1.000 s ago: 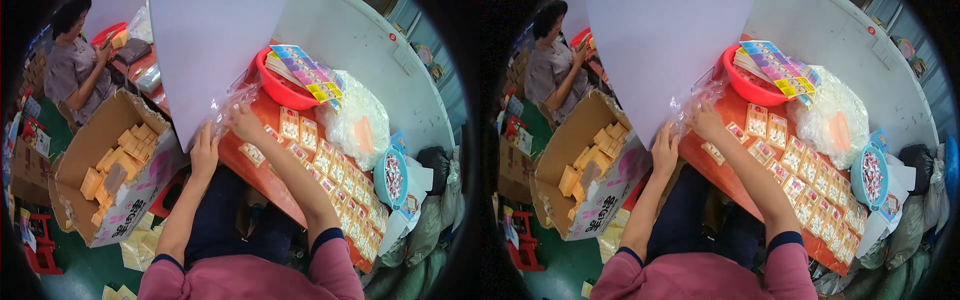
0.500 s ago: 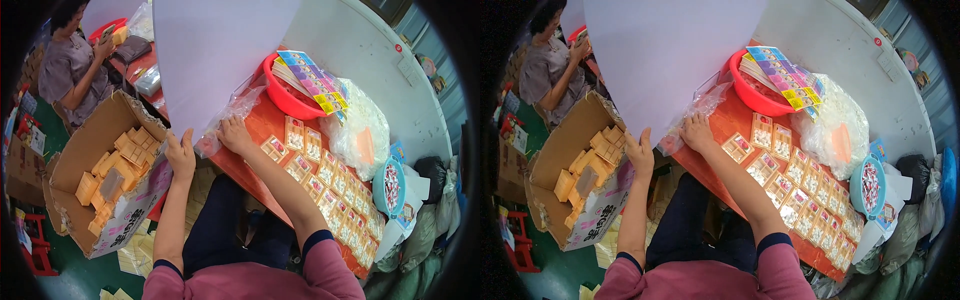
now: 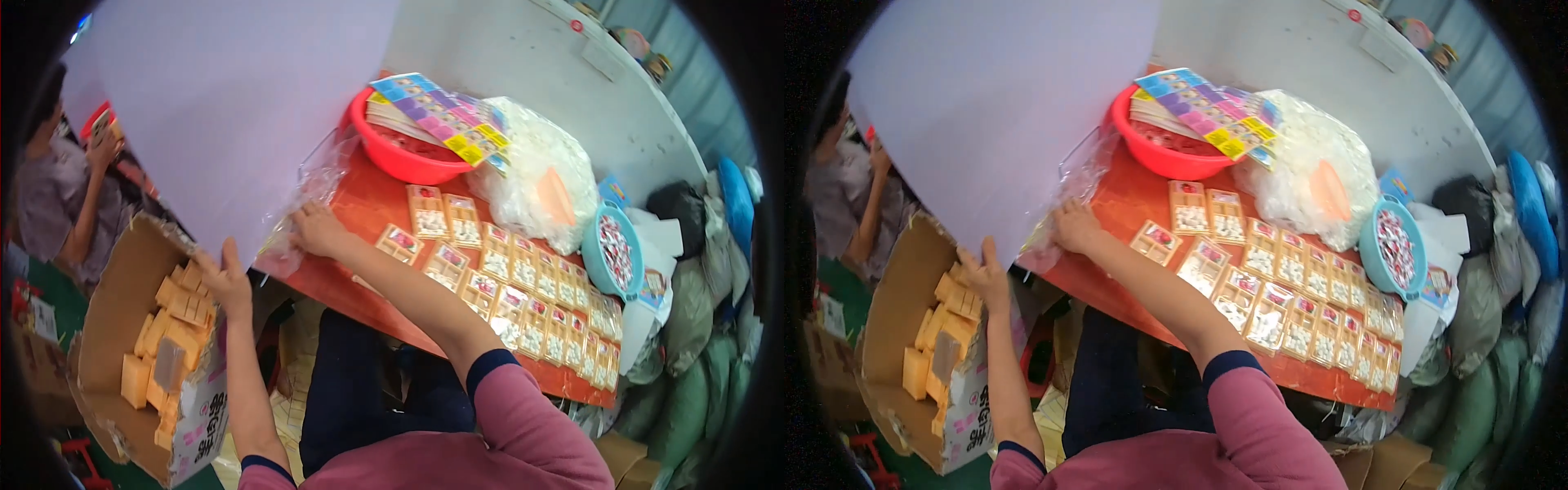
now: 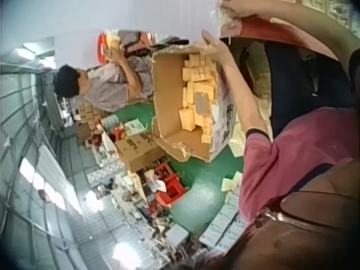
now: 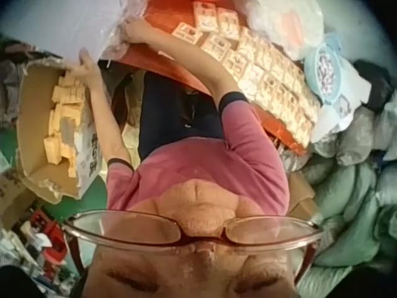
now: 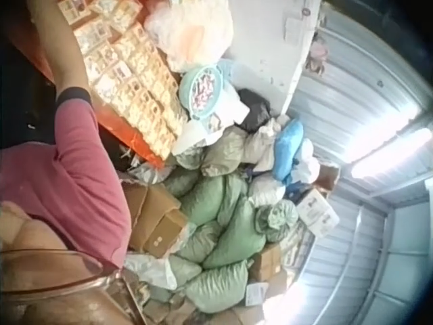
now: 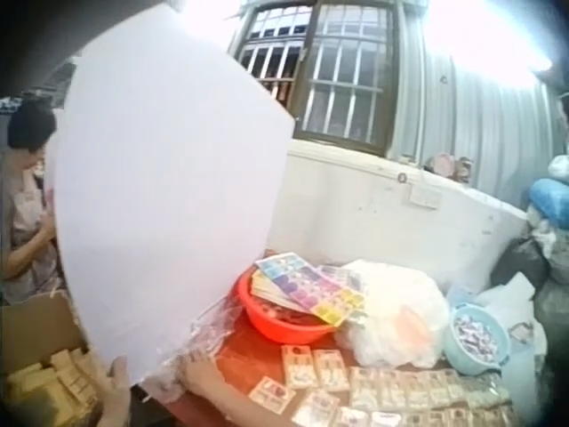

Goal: Applying adhesive labels to small packaged products and organizing them on a workbench.

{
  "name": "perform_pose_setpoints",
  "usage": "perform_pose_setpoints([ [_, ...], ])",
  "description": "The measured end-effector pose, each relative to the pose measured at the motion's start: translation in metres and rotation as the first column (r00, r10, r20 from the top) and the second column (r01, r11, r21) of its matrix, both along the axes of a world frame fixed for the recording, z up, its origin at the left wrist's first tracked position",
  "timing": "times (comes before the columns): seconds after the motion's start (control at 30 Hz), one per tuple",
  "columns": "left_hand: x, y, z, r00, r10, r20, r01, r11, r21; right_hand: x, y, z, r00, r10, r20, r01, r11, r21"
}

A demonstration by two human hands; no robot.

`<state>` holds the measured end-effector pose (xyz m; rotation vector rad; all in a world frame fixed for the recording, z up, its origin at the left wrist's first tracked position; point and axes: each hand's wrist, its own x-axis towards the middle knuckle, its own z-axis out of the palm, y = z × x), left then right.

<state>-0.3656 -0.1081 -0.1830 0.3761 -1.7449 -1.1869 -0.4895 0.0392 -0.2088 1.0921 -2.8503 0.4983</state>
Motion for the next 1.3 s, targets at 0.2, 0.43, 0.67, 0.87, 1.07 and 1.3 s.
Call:
perform_pose_setpoints([
  [0.2,0.002,0.011,0.004,0.999,0.017,-0.038,-0.018,0.999,-0.028,0.009,0.035,0.044,0.998,0.011,0.062,-0.014,0.999,0.053],
  [0.43,0.009,0.013,-0.002,1.000,-0.011,-0.024,0.011,1.000,0.013,-0.034,0.146,0.124,0.870,-0.421,-0.258,0.418,0.906,-0.066],
  [0.67,0.025,0.027,0.006,0.991,-0.004,-0.136,0.012,0.998,0.054,-0.102,0.234,0.122,0.740,-0.429,-0.518,0.610,0.752,0.248],
  [0.87,0.058,0.048,0.018,0.989,0.045,-0.141,-0.089,0.942,-0.325,-0.115,0.252,0.136,0.760,-0.191,-0.621,0.509,0.768,0.388],
  [1.07,0.084,0.089,0.053,0.957,-0.271,-0.104,0.174,0.823,-0.540,-0.054,0.257,0.205,0.486,-0.337,-0.806,0.441,0.891,-0.107],
  [1.3,0.101,0.115,0.119,0.857,-0.493,-0.148,0.314,0.729,-0.608,0.092,0.275,0.282,0.838,-0.359,-0.411,0.141,0.870,-0.473],
])
